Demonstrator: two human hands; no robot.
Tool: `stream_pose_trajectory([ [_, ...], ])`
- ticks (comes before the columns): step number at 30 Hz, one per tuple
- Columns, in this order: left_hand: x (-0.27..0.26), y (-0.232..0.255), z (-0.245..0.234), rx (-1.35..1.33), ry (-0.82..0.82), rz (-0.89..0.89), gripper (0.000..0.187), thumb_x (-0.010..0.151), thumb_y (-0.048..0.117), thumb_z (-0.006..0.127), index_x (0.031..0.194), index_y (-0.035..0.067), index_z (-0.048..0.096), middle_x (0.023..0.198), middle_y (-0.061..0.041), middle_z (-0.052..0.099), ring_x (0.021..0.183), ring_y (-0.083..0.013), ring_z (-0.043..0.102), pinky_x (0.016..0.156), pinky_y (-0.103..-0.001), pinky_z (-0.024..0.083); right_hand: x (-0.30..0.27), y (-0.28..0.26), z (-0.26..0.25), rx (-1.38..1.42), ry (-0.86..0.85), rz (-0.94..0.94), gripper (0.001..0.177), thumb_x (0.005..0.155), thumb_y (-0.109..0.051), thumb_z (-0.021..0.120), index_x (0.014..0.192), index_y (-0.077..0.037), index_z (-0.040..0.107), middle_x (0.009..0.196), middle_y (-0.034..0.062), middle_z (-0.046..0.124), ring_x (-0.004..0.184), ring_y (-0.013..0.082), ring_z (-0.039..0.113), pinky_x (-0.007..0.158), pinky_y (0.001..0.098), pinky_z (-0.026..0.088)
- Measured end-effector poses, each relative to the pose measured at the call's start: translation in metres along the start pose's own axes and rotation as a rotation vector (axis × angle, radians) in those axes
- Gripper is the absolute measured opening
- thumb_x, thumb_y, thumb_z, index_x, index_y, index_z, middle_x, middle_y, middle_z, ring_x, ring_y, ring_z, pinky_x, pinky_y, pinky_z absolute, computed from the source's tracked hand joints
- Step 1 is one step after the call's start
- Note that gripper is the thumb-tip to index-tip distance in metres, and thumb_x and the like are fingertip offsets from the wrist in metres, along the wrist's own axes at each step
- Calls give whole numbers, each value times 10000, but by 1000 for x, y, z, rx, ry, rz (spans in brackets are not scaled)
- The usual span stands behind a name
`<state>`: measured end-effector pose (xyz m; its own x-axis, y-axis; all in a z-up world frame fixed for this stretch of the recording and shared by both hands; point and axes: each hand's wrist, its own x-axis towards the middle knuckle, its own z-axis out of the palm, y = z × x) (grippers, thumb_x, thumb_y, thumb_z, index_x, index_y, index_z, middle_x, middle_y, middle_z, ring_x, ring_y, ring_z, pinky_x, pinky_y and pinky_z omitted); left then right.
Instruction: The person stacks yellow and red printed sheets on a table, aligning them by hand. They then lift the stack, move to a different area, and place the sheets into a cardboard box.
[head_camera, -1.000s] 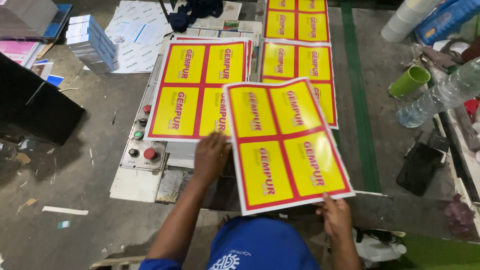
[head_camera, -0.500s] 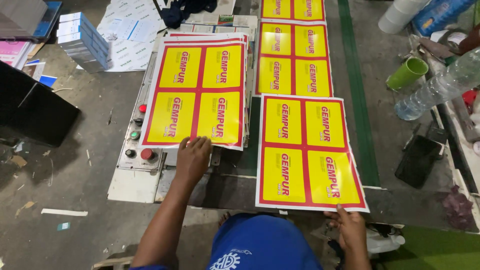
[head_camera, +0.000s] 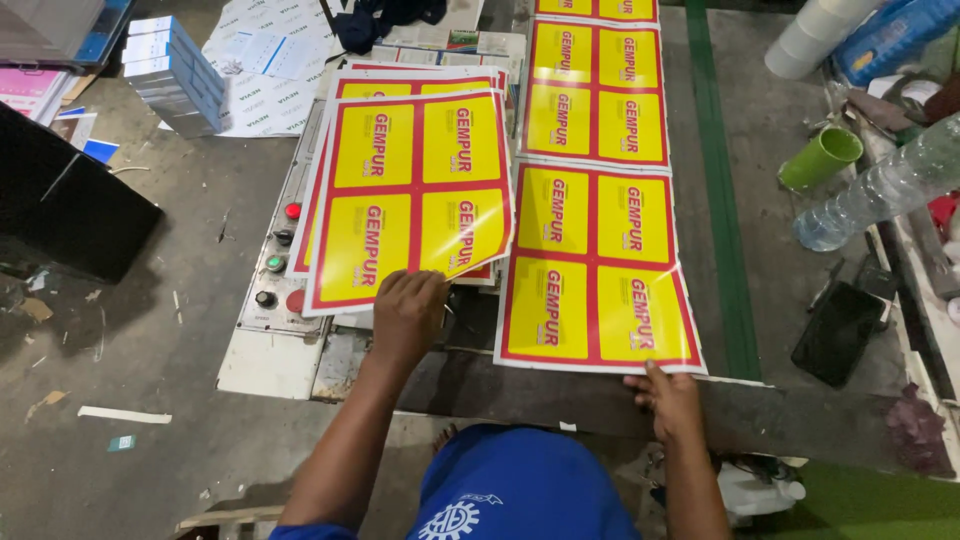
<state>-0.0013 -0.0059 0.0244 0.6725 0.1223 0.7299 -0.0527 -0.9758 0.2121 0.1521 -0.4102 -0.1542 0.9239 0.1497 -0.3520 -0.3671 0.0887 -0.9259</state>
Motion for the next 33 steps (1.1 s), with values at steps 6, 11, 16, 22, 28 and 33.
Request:
stream_pose_trajectory([
  [6, -2, 19, -11, -74, 0, -11, 132, 904, 117, 724, 1004, 32, 708, 985, -132, 733, 909, -324, 698, 861, -460, 529, 19, 9, -10, 51, -19, 69, 355, 1036, -258, 598, 1299, -21, 566, 1069, 157, 737, 830, 221, 737, 561, 298, 510],
  [11, -18, 40, 6, -230, -100, 63, 132, 899, 140, 733, 984, 42, 706, 978, -120, 728, 904, -319, 696, 830, -453, 536, -6, 14, 1, 12, -79, 113, 418, 996, -238, 582, 1382, -80, 555, 1107, 155, 755, 837, 197, 727, 583, 286, 513],
  [16, -29, 81, 36, -335, -224, 182, 145, 888, 180, 738, 938, 54, 685, 999, -122, 726, 920, -309, 694, 837, -449, 526, -30, 7, 56, -73, -216, 111, 434, 980, -237, 603, 1379, -65, 596, 1127, 148, 763, 841, 186, 731, 589, 271, 503],
  [22, -26, 121, 45, -342, -393, 263, 246, 908, 291, 737, 923, 55, 668, 989, -132, 694, 1011, -313, 675, 957, -491, 485, -30, 28, 72, -8, -460, 33, 364, 983, -242, 644, 1286, -43, 626, 1092, 104, 741, 842, 176, 729, 585, 285, 523],
  [28, -19, 85, 49, -322, -429, 207, 272, 891, 285, 742, 1000, 41, 694, 1088, -150, 712, 1047, -322, 665, 949, -485, 487, -42, 10, 53, 68, -270, 96, 351, 947, -191, 671, 1251, -27, 614, 1005, 114, 747, 751, 219, 730, 522, 319, 483],
  [33, -8, 20, 53, -165, -271, 27, 280, 860, 219, 742, 1074, 40, 718, 1167, -159, 711, 1078, -358, 656, 948, -483, 489, -53, 0, 20, 108, -63, 33, 372, 948, -166, 651, 1290, -40, 577, 1049, 113, 744, 761, 223, 734, 519, 318, 472],
])
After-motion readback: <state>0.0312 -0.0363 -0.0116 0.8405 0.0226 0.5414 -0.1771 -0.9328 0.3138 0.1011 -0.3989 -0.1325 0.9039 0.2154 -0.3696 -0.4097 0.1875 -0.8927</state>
